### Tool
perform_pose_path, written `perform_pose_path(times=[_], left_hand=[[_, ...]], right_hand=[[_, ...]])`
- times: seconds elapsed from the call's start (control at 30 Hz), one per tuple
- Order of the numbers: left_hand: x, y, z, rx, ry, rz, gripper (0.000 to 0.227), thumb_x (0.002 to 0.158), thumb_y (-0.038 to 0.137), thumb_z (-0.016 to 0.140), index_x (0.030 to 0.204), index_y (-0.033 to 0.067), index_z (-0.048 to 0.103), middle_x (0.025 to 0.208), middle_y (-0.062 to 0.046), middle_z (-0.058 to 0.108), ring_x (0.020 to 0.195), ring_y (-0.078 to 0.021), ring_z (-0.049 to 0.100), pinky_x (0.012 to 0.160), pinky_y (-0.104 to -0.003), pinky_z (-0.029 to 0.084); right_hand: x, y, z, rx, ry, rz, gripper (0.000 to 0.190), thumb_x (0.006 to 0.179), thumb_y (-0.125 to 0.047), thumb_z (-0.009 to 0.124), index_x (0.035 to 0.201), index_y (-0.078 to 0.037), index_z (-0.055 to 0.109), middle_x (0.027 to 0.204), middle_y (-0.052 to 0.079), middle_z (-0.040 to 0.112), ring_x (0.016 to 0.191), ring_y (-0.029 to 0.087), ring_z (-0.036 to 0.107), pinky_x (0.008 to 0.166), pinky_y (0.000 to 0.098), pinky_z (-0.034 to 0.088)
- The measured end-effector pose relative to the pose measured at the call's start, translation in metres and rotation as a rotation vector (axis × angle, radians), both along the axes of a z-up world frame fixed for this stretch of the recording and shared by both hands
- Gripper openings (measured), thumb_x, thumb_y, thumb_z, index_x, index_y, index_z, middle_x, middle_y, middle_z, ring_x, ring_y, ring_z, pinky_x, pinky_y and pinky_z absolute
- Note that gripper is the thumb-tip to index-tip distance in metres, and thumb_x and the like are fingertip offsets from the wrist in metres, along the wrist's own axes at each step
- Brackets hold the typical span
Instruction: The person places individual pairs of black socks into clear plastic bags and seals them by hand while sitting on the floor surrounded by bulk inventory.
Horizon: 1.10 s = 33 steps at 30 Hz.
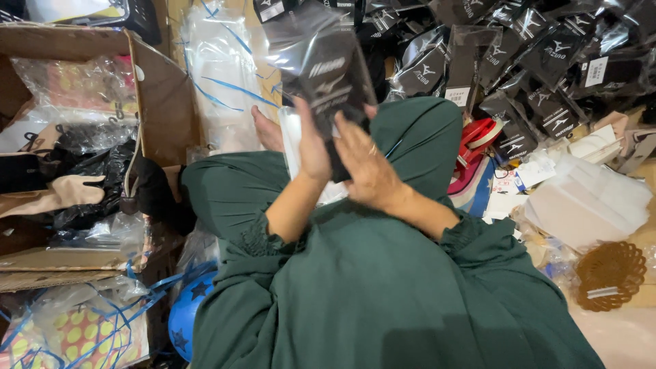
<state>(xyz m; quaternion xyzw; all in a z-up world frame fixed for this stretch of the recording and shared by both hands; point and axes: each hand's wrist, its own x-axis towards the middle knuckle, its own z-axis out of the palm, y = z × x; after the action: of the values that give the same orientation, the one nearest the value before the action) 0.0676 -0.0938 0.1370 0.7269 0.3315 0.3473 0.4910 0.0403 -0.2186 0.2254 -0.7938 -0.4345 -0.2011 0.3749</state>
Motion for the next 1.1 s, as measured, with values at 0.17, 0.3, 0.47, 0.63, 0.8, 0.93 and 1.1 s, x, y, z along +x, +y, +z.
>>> perform_pose_path(times=[0.17, 0.3, 0.47, 0.63, 0.8, 0.93, 1.1], left_hand=[[-0.019, -0.02, 0.008, -1.261, -0.057, -0.845, 0.068, 0.099, 0.066, 0.057, 0.14, 0.0115, 0.059, 0.116, -0.014, 0.072, 0.099, -0.0258, 0.075, 0.08, -0.036, 0.066], [-0.016, -0.015, 0.082, -1.22, -0.637, -0.674, 0.097, 0.1, 0.028, 0.054, 0.155, 0.0399, -0.025, 0.159, -0.032, 0.007, 0.101, -0.0514, 0.066, 0.089, -0.06, 0.059], [-0.019, -0.029, 0.037, -1.352, -0.205, -0.715, 0.071, 0.104, 0.057, 0.049, 0.159, 0.0154, 0.033, 0.153, -0.018, 0.047, 0.136, -0.0341, 0.053, 0.116, -0.05, 0.044], [-0.005, 0.001, 0.029, -1.4, -0.115, -0.89, 0.071, 0.105, 0.063, 0.045, 0.152, 0.0104, 0.045, 0.142, -0.025, 0.059, 0.123, -0.038, 0.065, 0.103, -0.051, 0.056], [-0.011, 0.025, 0.048, -1.457, 0.093, -1.272, 0.085, 0.099, 0.074, 0.038, 0.147, 0.0048, 0.051, 0.135, -0.031, 0.062, 0.121, -0.0456, 0.065, 0.092, -0.058, 0.06], [-0.023, 0.022, 0.077, -1.667, -0.003, -1.27, 0.085, 0.104, 0.067, 0.035, 0.143, -0.0066, 0.051, 0.132, -0.037, 0.06, 0.112, -0.0506, 0.066, 0.083, -0.063, 0.059], [0.019, 0.042, 0.029, -1.739, 0.008, -0.784, 0.069, 0.093, 0.042, 0.07, 0.128, -0.0152, 0.055, 0.121, -0.039, 0.063, 0.103, -0.0579, 0.066, 0.082, -0.066, 0.06]], right_hand=[[0.021, -0.012, 0.024, -0.013, 0.043, -0.094, 0.067, 0.089, 0.018, 0.039, 0.155, 0.011, 0.038, 0.164, 0.03, 0.029, 0.15, 0.041, 0.038, 0.125, 0.0455, 0.032], [0.011, -0.002, 0.006, -0.169, 0.038, -0.02, 0.053, 0.101, -0.001, 0.035, 0.154, 0.005, 0.042, 0.162, 0.027, 0.035, 0.148, 0.039, 0.043, 0.123, 0.0498, 0.033], [0.018, -0.001, 0.002, 0.017, 0.359, -0.098, 0.057, 0.099, 0.009, 0.035, 0.155, 0.004, 0.042, 0.162, 0.03, 0.032, 0.147, 0.046, 0.038, 0.123, 0.0562, 0.028], [0.019, -0.016, -0.019, -0.206, 0.26, -0.001, 0.081, 0.084, -0.001, 0.044, 0.163, 0.0, 0.026, 0.17, 0.026, 0.015, 0.157, 0.042, 0.021, 0.126, 0.0539, 0.018], [0.02, -0.055, 0.051, 0.006, 0.015, 0.01, 0.028, 0.101, 0.001, 0.063, 0.127, -0.004, 0.073, 0.132, 0.011, 0.069, 0.118, 0.031, 0.07, 0.105, 0.0422, 0.054], [-0.014, -0.091, 0.043, -0.086, -0.312, -0.163, 0.039, 0.081, -0.019, 0.085, 0.116, -0.021, 0.07, 0.12, 0.003, 0.062, 0.111, 0.023, 0.06, 0.099, 0.0482, 0.046], [0.008, -0.046, 0.034, -0.131, -0.58, -0.151, 0.02, 0.1, -0.022, 0.066, 0.104, -0.036, 0.08, 0.116, -0.014, 0.076, 0.128, 0.025, 0.055, 0.111, 0.0689, 0.025]])
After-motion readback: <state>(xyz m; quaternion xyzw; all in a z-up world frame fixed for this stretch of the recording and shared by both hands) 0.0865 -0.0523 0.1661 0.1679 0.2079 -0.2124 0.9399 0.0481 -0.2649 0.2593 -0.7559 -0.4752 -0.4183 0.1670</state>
